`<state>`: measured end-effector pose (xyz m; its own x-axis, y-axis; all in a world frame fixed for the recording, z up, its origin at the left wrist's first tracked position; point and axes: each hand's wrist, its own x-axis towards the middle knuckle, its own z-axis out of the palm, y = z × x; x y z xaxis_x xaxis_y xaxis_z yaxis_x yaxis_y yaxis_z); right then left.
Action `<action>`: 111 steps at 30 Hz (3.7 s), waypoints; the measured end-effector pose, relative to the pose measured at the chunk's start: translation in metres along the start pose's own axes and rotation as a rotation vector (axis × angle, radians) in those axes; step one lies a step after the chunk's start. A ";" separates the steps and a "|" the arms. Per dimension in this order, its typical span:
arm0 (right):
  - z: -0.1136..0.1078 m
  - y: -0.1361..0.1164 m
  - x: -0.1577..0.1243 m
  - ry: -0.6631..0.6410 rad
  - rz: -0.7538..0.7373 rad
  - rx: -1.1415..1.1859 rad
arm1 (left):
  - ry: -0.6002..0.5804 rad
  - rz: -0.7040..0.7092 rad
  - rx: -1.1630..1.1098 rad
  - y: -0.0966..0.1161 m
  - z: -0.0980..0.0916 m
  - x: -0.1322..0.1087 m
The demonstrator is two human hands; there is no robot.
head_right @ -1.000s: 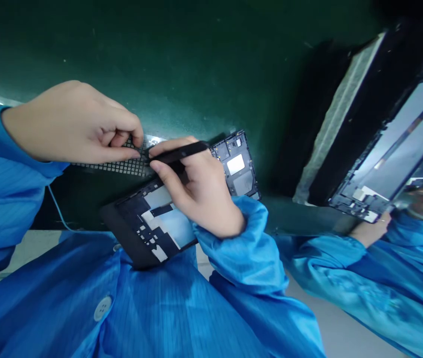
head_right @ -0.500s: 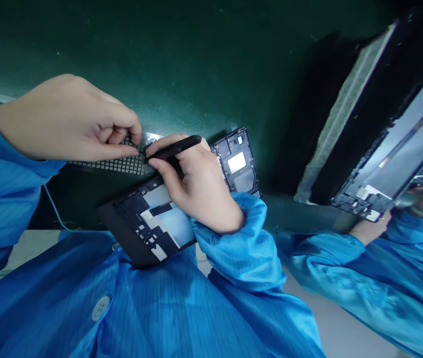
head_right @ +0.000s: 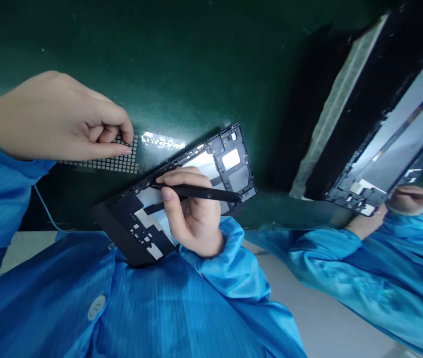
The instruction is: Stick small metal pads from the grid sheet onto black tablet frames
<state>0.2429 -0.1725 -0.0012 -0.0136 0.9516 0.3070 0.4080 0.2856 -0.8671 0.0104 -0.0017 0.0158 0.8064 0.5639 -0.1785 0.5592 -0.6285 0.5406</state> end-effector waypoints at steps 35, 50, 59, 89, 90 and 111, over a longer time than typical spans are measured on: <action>-0.024 0.015 0.039 0.207 0.067 0.125 | 0.039 0.053 -0.015 -0.001 0.001 0.000; -0.032 0.025 0.017 0.153 0.105 -0.157 | 0.038 0.027 -0.036 -0.006 0.003 -0.002; -0.023 -0.006 0.050 -0.222 0.046 -0.088 | 0.079 0.054 -0.156 -0.013 0.012 -0.001; -0.034 0.037 0.026 0.256 0.097 -0.027 | -0.041 -0.129 -0.024 0.006 0.003 0.008; -0.034 0.038 0.026 0.259 0.090 -0.026 | -0.035 -0.126 -0.053 0.005 0.003 0.007; -0.007 -0.002 0.059 -0.408 0.051 -0.163 | -0.132 -0.212 0.092 0.013 -0.001 0.008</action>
<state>0.2480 -0.1175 0.0214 -0.3358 0.9402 0.0575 0.5559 0.2471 -0.7937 0.0240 -0.0053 0.0222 0.6841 0.6171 -0.3888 0.7286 -0.5530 0.4041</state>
